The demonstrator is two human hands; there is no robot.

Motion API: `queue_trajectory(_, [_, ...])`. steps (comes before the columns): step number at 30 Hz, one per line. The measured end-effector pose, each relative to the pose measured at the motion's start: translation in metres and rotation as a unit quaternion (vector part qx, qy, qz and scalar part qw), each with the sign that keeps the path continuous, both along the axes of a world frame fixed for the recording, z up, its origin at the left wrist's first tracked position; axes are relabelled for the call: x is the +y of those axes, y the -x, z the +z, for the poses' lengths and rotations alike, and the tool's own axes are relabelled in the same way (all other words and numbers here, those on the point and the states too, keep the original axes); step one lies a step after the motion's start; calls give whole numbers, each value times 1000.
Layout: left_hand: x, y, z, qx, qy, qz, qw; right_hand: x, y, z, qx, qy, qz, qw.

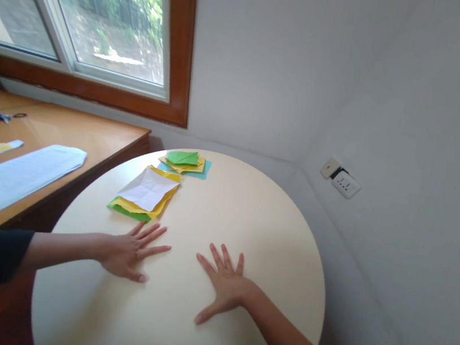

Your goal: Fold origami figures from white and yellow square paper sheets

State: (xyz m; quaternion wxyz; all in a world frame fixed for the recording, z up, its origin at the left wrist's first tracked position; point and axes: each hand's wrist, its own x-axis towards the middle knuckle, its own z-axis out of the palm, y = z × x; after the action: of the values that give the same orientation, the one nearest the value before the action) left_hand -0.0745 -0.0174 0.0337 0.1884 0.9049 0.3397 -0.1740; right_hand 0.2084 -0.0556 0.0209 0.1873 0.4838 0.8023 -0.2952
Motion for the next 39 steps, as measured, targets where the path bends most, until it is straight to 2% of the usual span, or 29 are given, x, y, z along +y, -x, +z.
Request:
queue_trajectory(4, [-6,2,4,-35,-19,4,999,-6,-2,1,11,-27,-4,1000])
queue_trajectory(9, [-15,8,-10,-154,-122,-8,980,-11,-3,-1,24,-60,-15,998])
queue_trajectory(11, [-16,10,-16,-232,-195,50,952,-12,-4,-3,28,-65,-17,997])
queue_trajectory(13, [-12,14,-20,-289,-268,132,909,-11,-5,-5,31,-70,-19,997])
queue_trajectory(15, [-5,19,-22,-289,-309,176,889,-11,-5,-7,33,-77,-22,996])
queue_trajectory(17, [6,24,-24,-248,-326,187,893,-12,-5,-7,38,-85,-24,995])
queue_trajectory(21, [25,29,-32,-179,-313,227,905,-14,-5,-5,42,-91,-28,995])
queue_trajectory(26, [42,25,-44,-198,-319,257,890,-16,-4,-3,46,-95,-35,994])
queue_trajectory(28, [48,25,-45,-239,-323,286,870,-16,-5,-4,52,-99,-36,993])
queue_trajectory(31, [55,29,-41,-293,-343,342,824,-17,-5,-5,61,-104,-41,992])
queue_trajectory(35, [60,40,-30,-324,-370,411,768,-18,-6,-7,72,-110,-49,990])
queue_trajectory(39, [58,48,-18,-357,-389,443,724,-20,-9,-13,107,-120,-61,985])
